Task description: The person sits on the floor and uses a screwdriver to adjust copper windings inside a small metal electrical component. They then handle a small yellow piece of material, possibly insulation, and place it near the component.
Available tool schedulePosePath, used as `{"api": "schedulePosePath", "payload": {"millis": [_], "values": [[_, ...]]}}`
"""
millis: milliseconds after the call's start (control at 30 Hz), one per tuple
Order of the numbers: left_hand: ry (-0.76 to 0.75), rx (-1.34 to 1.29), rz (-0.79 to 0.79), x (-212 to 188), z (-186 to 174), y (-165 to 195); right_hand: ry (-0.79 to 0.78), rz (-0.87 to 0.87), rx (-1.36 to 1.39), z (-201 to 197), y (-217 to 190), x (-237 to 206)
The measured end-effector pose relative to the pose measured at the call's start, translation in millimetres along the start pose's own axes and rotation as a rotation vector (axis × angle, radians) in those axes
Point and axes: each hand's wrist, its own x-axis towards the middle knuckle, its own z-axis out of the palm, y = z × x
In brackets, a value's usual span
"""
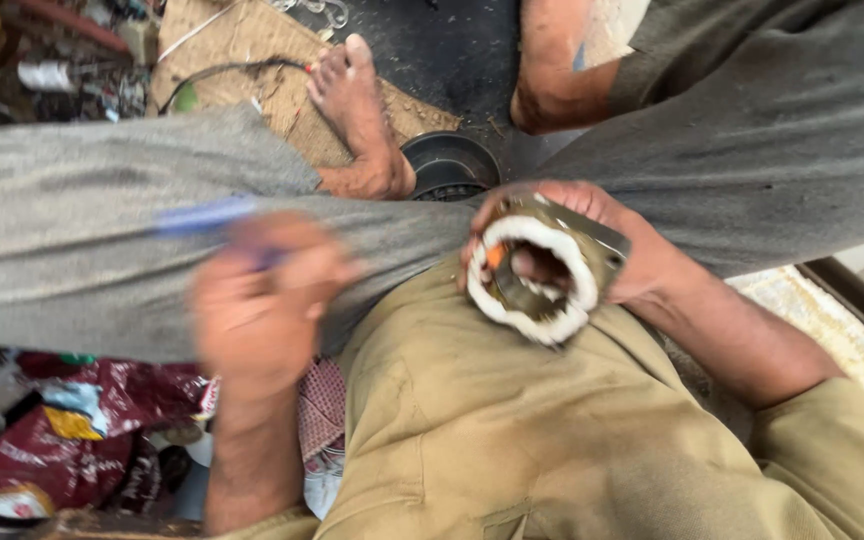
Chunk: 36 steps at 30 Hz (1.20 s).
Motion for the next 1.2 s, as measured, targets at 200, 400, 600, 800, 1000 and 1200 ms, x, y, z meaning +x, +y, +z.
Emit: {"api": "schedulePosePath", "payload": {"millis": [200,400,600,800,1000,1200], "values": [[0.053,-0.407,0.194,-14,-16,11,-0.079,0.029,0.203,0,-3,-11],[-0.157,0.075,0.228,-24,18,15,0.036,-0.027,0.108,-6,4,-11],[-0.232,0.514,0.426,-11,46,4,0.221,-0.084,-0.245,-2,6,-11],[-0.222,0.484,0.35,-7,52,-10,0.241,-0.067,-0.315,-2,5,-11],[-0.275,0.491,0.457,-6,48,-14,0.244,-0.051,-0.3,-1,5,-11],[-0.265,0.549,0.475,-7,49,-13,0.243,-0.038,-0.299,-1,7,-10]]}}
